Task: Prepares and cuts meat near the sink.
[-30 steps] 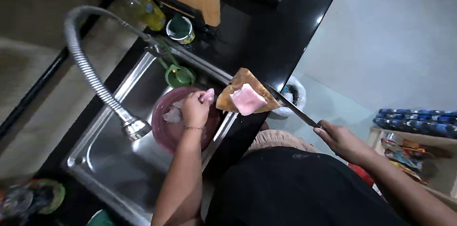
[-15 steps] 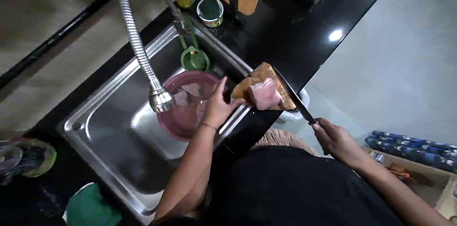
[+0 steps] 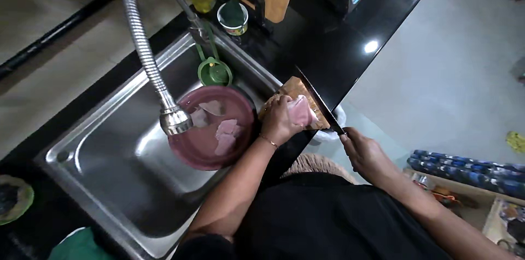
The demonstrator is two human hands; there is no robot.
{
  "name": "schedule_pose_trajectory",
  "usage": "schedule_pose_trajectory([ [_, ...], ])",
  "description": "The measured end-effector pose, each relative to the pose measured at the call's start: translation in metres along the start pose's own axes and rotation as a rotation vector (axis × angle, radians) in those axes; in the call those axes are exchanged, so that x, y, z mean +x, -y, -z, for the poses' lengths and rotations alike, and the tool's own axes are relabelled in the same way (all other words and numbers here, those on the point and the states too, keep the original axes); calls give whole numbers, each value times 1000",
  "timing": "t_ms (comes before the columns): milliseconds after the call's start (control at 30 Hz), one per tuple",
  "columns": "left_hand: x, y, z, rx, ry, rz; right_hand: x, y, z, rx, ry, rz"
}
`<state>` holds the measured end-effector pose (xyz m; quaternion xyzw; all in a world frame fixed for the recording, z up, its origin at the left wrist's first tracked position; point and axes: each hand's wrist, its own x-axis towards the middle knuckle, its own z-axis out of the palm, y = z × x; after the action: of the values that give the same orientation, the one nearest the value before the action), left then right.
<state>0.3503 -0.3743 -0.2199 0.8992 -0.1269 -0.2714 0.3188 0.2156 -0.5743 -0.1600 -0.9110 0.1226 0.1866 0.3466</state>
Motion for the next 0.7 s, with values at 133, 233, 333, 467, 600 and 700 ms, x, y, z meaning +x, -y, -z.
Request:
schedule_pose_trajectory([
  [133,-3,-4,-1,-29,-32,-41,9,-11,-3,56,111,-181],
  [233,-2,-2,-4,-89,-121,-125,10,-14,-3,58,163,-222],
  [333,3,-2,-8,-129,-147,-127,8,-14,1,53,138,-220],
  [467,5,-3,-6,-79,-87,-18,5,-3,9,-16,61,-143],
  [600,0,-7,-1,19,-96,-38,0,22,12,-154,-46,22],
  [700,-2,-9,-2,17,-149,-96,2,41,14,-244,-35,21],
])
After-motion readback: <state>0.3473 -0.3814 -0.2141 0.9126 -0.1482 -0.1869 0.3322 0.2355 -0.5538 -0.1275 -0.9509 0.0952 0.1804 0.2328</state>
